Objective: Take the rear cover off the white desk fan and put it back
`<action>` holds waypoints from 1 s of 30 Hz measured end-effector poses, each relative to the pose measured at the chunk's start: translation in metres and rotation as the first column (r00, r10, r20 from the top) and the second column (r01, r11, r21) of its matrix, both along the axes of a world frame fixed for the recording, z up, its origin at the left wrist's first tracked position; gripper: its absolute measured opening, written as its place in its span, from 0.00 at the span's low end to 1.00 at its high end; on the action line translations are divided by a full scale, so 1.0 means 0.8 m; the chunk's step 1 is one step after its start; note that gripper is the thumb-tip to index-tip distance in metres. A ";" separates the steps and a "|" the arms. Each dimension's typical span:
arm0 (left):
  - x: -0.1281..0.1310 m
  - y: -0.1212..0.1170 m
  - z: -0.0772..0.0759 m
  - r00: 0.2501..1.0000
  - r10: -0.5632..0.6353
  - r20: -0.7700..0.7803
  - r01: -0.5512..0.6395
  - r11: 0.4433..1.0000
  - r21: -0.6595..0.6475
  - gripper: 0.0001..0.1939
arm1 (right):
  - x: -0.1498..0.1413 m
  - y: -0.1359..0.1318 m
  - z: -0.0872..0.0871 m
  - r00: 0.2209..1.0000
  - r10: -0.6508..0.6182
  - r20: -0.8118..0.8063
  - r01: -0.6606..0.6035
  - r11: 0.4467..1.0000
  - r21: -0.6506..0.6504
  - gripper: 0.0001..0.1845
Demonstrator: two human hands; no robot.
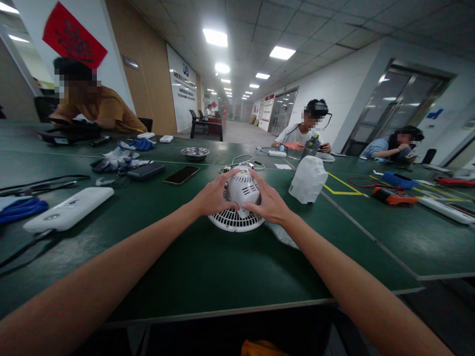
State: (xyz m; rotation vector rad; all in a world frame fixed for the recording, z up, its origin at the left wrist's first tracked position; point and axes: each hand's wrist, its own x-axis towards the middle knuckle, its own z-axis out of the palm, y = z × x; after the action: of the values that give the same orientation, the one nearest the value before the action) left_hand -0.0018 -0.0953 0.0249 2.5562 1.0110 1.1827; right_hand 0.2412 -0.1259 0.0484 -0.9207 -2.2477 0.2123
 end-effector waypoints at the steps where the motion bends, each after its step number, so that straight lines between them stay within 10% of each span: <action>1: 0.001 0.000 -0.001 1.000 0.017 0.001 -0.017 1.000 -0.001 0.56 | -0.002 0.001 -0.001 1.000 -0.012 -0.010 0.012 1.000 0.011 0.54; 8: -0.008 0.010 -0.008 0.983 0.174 0.061 -0.169 0.983 -0.070 0.39 | 0.012 0.023 -0.009 0.993 -0.081 -0.086 0.082 0.997 0.011 0.53; 16: -0.030 0.037 -0.031 0.904 0.407 0.131 -0.298 0.820 -0.488 0.30 | 0.040 0.035 -0.018 0.984 -0.048 -0.169 0.003 0.966 -0.257 0.59; 25: -0.031 0.031 -0.022 0.834 0.299 0.463 -0.063 0.887 -0.458 0.30 | 0.032 0.026 -0.009 0.950 -0.115 -0.291 0.057 0.978 -0.201 0.57; 30: -0.029 0.033 -0.002 0.667 0.191 0.720 -0.017 0.970 -0.242 0.32 | 0.015 0.029 -0.018 0.746 -0.190 -0.639 -0.143 0.891 -0.431 0.42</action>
State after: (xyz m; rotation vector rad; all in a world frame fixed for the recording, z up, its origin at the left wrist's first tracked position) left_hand -0.0246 -0.0691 0.0229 1.5758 0.9865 1.8012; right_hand 0.2530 -0.1024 0.0339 -0.9111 -1.5139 0.9455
